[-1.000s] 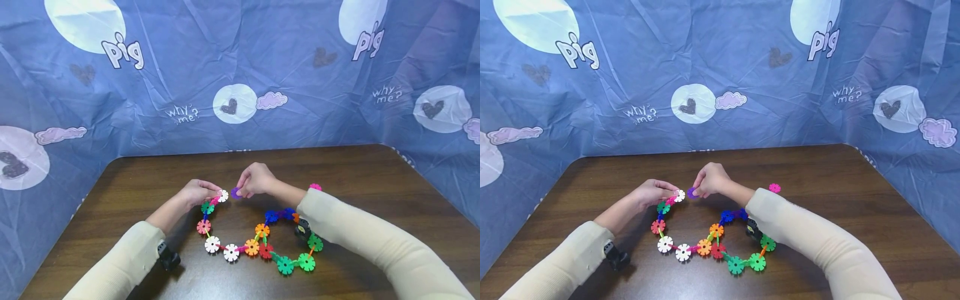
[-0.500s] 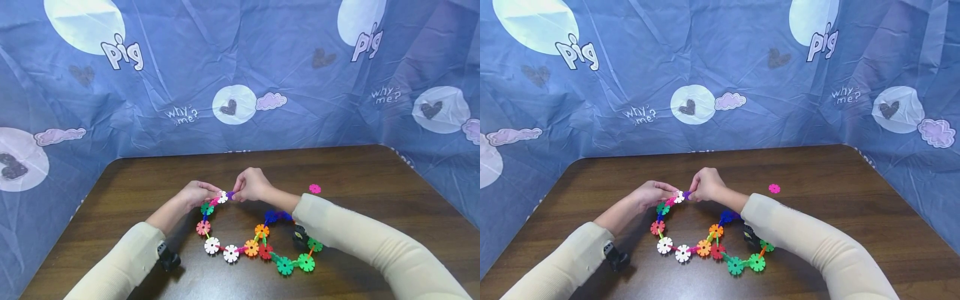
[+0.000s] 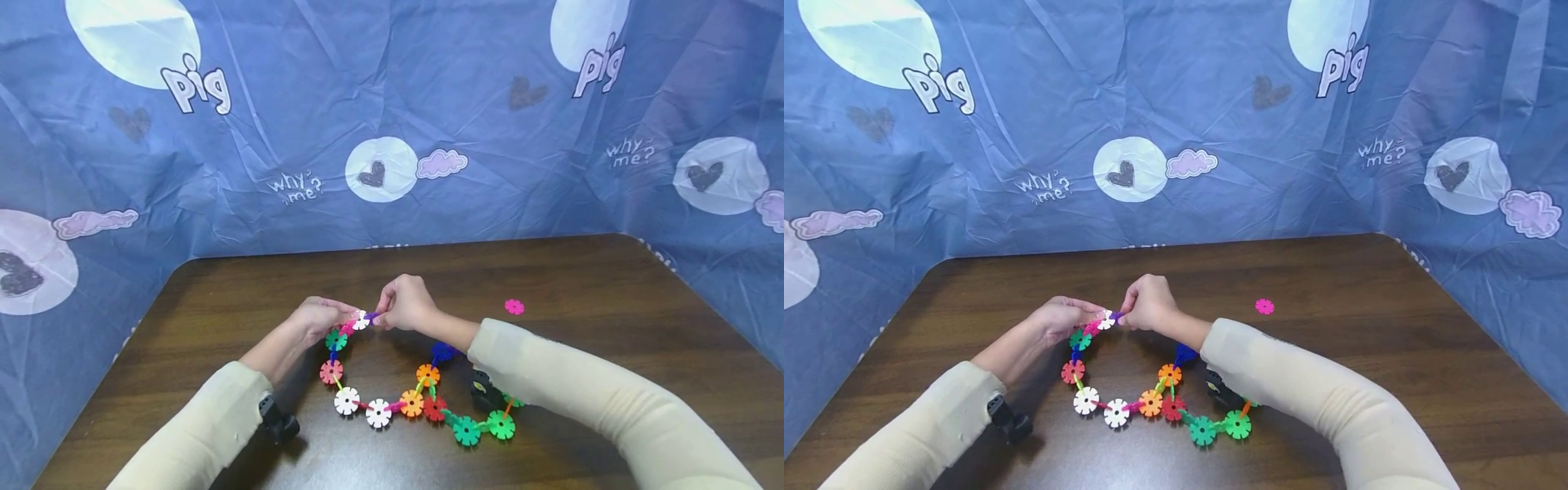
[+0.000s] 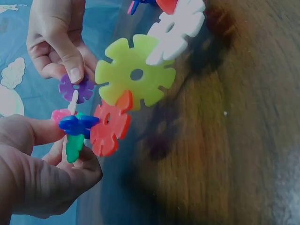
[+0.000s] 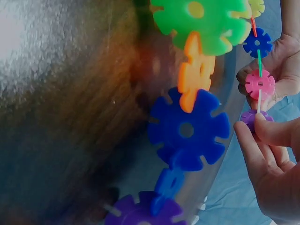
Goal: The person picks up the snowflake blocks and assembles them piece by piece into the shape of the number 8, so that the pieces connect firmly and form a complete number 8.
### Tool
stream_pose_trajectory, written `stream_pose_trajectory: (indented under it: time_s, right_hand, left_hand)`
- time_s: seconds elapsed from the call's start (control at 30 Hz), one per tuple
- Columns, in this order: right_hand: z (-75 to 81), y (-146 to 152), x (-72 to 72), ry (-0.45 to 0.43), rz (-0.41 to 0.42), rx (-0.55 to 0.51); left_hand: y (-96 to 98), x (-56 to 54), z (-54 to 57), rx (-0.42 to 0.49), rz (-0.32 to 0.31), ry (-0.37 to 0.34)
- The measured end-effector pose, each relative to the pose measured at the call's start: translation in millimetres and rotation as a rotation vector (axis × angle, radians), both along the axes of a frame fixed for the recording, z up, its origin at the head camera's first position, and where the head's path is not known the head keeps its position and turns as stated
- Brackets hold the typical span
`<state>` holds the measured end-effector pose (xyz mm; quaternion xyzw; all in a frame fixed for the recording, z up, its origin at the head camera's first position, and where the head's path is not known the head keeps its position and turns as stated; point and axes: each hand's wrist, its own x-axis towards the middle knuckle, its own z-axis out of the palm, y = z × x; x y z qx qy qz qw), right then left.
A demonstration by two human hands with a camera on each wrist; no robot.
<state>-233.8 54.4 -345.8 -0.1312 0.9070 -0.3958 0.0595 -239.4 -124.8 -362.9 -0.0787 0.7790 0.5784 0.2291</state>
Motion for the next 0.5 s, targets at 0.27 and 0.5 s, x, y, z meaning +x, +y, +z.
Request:
stream_pose_trajectory:
  time_s: [0.27, 0.5]
  right_hand:
    - [2.2, 6.6, -4.2, -0.092, 0.058, -0.035]
    - [12.2, 18.9, -13.5, -0.31, 0.136, -0.13]
  left_hand:
    - [-6.0, 1.3, 5.4, 0.039, -0.09, -0.03]
    - [-10.5, -4.3, 11.7, 0.013, -0.215, -0.032]
